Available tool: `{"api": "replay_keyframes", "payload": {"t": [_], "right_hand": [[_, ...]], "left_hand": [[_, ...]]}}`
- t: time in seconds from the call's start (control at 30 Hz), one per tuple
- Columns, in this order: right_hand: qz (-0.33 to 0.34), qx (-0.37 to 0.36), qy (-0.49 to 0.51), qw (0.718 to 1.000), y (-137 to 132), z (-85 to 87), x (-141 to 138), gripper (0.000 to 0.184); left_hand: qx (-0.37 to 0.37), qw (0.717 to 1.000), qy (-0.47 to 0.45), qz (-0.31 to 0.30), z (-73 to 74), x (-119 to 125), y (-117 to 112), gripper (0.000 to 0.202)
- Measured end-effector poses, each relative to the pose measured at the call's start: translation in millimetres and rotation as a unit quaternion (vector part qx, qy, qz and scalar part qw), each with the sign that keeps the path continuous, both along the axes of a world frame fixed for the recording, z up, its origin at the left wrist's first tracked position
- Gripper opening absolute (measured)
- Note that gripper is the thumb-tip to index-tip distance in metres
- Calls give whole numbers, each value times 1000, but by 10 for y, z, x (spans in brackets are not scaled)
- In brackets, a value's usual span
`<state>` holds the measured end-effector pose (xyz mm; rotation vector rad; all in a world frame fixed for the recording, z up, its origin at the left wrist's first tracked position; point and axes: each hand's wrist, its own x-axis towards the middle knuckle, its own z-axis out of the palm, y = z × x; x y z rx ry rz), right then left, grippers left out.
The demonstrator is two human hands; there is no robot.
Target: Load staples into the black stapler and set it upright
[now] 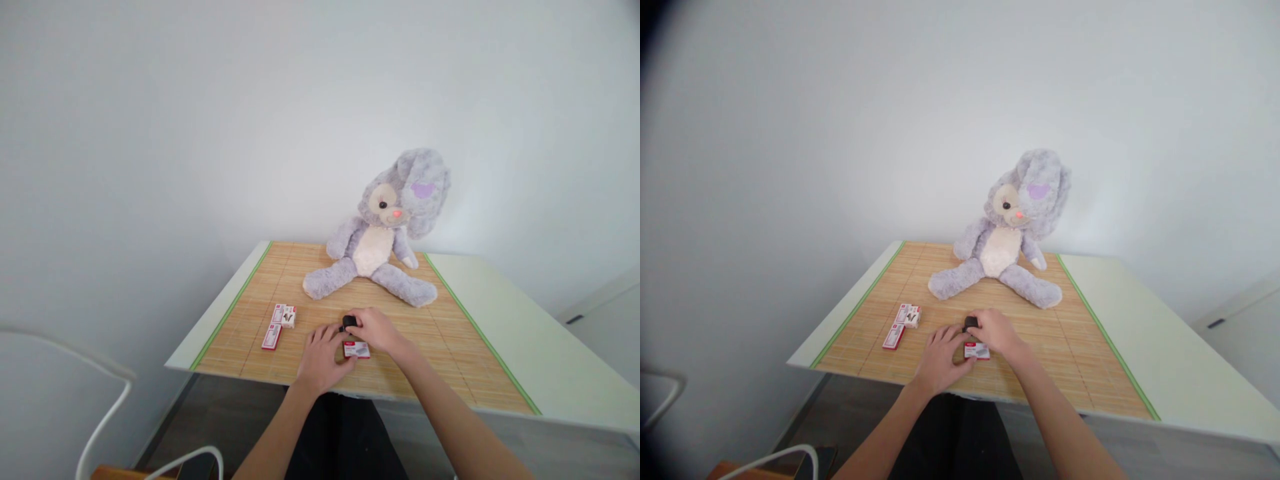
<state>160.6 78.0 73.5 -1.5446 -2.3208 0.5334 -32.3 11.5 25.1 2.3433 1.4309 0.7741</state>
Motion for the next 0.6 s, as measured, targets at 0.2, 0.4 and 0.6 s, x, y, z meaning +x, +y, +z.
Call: {"api": "replay_keyframes", "payload": {"t": [0.2,0.4,0.6], "right_hand": [[-20,-15,12,1000,-20,-71,328,29],[-115,-2,11,993,-162,-290,740,29],[-221,41,10,974,-397,-503,722,32]], "left_hand": [[-11,1000,1,-2,-11,-8,11,59],[-16,998,-2,-59,55,-32,-46,58],[-33,999,7,-10,3,-1,-50,57]]}}
